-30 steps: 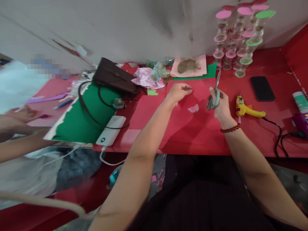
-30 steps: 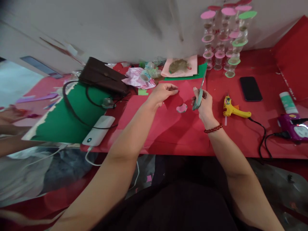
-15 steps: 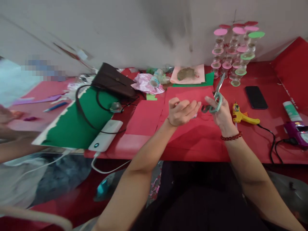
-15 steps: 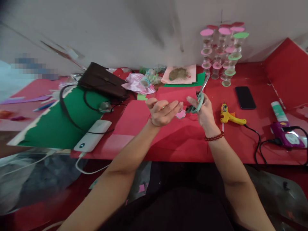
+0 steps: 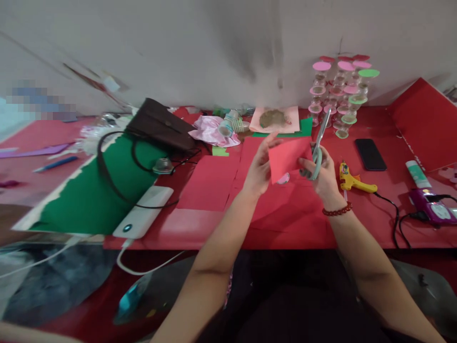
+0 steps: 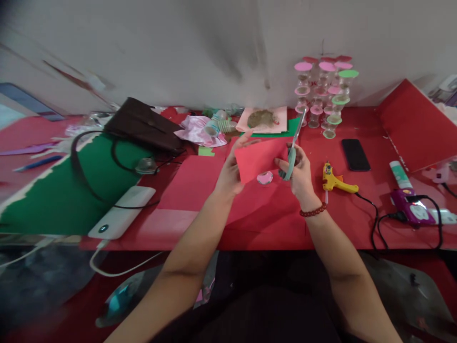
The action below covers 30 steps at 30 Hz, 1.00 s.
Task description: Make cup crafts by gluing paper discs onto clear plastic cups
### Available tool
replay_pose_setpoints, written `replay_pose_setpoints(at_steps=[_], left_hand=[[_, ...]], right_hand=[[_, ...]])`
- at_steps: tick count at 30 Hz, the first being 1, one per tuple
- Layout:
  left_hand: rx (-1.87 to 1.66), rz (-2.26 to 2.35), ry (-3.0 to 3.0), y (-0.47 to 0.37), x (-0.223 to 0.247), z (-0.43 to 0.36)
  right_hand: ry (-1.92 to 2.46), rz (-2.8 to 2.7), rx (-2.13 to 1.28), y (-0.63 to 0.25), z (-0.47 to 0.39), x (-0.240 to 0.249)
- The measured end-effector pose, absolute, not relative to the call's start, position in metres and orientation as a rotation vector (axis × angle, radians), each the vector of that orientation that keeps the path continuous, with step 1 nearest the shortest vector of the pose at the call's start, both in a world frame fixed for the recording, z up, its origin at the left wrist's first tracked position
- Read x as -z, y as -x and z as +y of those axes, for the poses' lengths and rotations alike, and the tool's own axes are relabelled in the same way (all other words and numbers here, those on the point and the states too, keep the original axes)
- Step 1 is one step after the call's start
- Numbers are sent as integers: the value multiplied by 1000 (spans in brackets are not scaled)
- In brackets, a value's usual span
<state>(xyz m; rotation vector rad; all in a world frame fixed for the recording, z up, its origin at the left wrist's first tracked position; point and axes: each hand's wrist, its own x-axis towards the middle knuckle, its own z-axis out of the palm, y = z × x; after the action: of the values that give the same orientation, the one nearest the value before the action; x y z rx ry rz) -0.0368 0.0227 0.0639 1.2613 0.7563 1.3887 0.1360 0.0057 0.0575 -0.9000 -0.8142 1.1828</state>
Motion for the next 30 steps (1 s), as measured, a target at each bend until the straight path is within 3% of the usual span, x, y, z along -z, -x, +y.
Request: replay_pose_setpoints(at_steps=[9, 18, 30], left_hand=[[-1027, 762, -1739, 59, -97, 32], [-1298, 969, -1294, 45, -75, 40], [-1474, 1039, -1156, 42, -71, 34]], right_hand=[[870, -924, -1248, -135, 1, -60], [826, -885, -1148, -134, 0, -59], [828, -890, -1091, -135, 0, -59]])
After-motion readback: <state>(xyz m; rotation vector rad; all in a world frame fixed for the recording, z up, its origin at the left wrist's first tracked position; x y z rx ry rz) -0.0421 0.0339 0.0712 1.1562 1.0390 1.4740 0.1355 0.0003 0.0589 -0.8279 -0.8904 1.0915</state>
